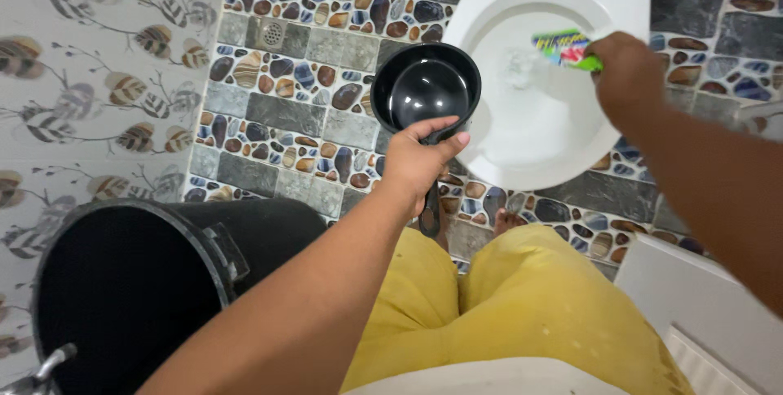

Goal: The person pours detergent from a packet into a toilet bowl, scrubs the inside of the bowl with a brush, and rinses it with water from a small container.

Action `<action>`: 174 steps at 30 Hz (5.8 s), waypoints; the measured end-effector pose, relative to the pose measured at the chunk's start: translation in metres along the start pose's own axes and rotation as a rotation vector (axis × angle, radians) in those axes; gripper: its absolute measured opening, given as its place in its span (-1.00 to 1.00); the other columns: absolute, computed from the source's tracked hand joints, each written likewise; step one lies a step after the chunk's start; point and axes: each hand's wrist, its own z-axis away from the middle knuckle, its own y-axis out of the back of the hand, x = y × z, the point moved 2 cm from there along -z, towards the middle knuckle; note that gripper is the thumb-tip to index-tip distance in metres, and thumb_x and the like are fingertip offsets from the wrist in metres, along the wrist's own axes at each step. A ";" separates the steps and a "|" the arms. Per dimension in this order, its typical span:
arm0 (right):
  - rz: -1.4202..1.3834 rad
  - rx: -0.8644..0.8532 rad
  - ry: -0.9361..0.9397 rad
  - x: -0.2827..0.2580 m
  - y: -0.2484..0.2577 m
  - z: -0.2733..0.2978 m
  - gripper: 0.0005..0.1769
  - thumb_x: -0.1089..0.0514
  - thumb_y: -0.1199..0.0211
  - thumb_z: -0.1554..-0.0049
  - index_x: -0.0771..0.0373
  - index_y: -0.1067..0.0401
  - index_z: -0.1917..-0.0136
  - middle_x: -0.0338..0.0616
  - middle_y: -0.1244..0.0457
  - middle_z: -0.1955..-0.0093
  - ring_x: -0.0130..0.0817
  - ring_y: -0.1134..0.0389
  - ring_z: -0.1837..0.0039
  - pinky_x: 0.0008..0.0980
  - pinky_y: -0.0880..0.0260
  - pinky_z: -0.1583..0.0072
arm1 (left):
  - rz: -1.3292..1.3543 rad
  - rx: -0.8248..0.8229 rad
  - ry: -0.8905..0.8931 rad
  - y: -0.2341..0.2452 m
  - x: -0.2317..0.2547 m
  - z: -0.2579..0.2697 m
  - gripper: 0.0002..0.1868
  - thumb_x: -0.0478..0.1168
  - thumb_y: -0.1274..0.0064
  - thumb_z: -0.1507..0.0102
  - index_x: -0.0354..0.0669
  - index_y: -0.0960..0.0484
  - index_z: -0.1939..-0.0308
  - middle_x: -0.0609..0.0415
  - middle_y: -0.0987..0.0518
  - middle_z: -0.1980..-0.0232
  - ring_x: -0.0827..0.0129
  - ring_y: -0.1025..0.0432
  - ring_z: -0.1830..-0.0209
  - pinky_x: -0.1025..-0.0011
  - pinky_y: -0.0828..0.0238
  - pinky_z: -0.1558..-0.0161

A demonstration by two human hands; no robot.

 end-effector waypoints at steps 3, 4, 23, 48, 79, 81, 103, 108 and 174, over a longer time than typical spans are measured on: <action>-0.049 0.057 0.029 -0.007 0.005 0.029 -0.77 0.39 -0.39 -0.11 0.27 -0.55 -0.05 0.07 -0.35 -0.04 0.07 -0.37 -0.15 -0.04 -0.39 -0.21 | -0.023 -0.026 -0.009 -0.003 0.003 0.003 -0.58 -0.23 -0.37 -0.12 -0.08 -0.75 -0.07 0.20 -0.54 0.39 0.58 -0.24 0.59 0.55 -0.23 0.52; -0.043 0.071 0.025 -0.012 0.005 0.037 -0.76 0.41 -0.39 -0.10 0.26 -0.55 -0.05 0.07 -0.34 -0.03 0.07 -0.37 -0.16 -0.04 -0.38 -0.22 | -0.022 -0.029 -0.007 -0.005 0.004 0.004 -0.58 -0.23 -0.37 -0.12 -0.08 -0.75 -0.07 0.20 -0.54 0.39 0.58 -0.24 0.59 0.55 -0.23 0.52; -0.014 -0.071 0.340 -0.029 -0.008 -0.027 -0.70 0.44 -0.35 -0.16 0.21 -0.59 -0.14 0.04 -0.40 -0.06 -0.09 -0.42 -0.09 -0.16 -0.42 -0.22 | -0.009 0.001 0.001 0.011 -0.002 0.010 -0.56 -0.22 -0.37 -0.10 -0.06 -0.73 -0.07 0.16 -0.62 0.31 0.54 -0.27 0.57 0.52 -0.28 0.49; -0.123 0.125 -0.052 -0.028 0.002 0.049 -0.72 0.39 -0.38 -0.03 0.29 -0.53 -0.04 0.07 -0.32 -0.07 0.10 -0.36 -0.12 -0.03 -0.38 -0.16 | -0.041 -0.025 0.018 -0.010 0.004 0.007 -0.56 -0.21 -0.38 -0.10 -0.08 -0.74 -0.07 0.14 -0.63 0.28 0.55 -0.30 0.55 0.54 -0.35 0.46; -2.822 0.697 -0.414 -0.019 0.044 0.070 -0.55 0.31 -0.26 -0.25 0.35 -0.27 -0.37 0.25 -0.23 -0.31 -0.04 -0.42 -0.26 -0.32 -0.56 -0.12 | 0.093 -0.062 -0.078 0.000 0.036 0.040 -0.58 -0.29 -0.38 -0.10 -0.17 -0.72 -0.06 0.20 -0.52 0.42 0.58 -0.20 0.62 0.54 -0.14 0.56; -3.063 0.654 -0.458 -0.029 0.051 0.056 -0.50 0.35 -0.22 -0.27 0.48 -0.18 -0.42 0.24 -0.23 -0.26 -0.06 -0.41 -0.19 -0.29 -0.57 -0.12 | 0.030 -0.009 -0.109 0.000 0.042 0.041 -0.60 -0.28 -0.36 -0.12 -0.17 -0.73 -0.04 0.18 -0.57 0.41 0.57 -0.22 0.62 0.55 -0.21 0.55; -3.304 0.177 -0.652 -0.089 0.125 -0.051 -0.47 0.40 -0.25 -0.08 0.69 -0.22 -0.27 0.18 -0.02 -0.13 -0.13 -0.28 0.07 -0.41 -0.50 0.16 | 0.043 -0.002 -0.137 -0.009 0.099 0.042 -0.57 -0.23 -0.38 -0.11 -0.13 -0.72 -0.07 0.19 -0.52 0.43 0.53 -0.23 0.61 0.52 -0.23 0.52; -3.270 0.135 -0.705 -0.114 0.136 -0.102 -0.61 0.40 -0.28 -0.06 0.59 -0.26 -0.13 0.11 -0.05 -0.06 -0.20 -0.29 0.15 -0.43 -0.42 0.23 | 0.031 -0.059 -0.171 -0.008 0.134 0.022 -0.57 -0.25 -0.39 -0.10 -0.16 -0.72 -0.05 0.19 -0.53 0.43 0.53 -0.22 0.61 0.52 -0.22 0.53; -1.110 -1.746 -0.780 -0.385 0.115 0.055 -0.30 -0.54 0.02 -0.08 0.10 -0.44 0.01 -0.19 -0.39 0.11 -0.16 -0.41 -0.04 0.01 -0.39 -0.09 | 0.114 0.734 -0.388 0.066 -0.041 0.214 -0.29 -0.12 -0.35 -0.10 0.05 -0.11 -0.09 -0.07 -0.63 0.28 0.25 -0.57 0.33 0.26 -0.53 0.24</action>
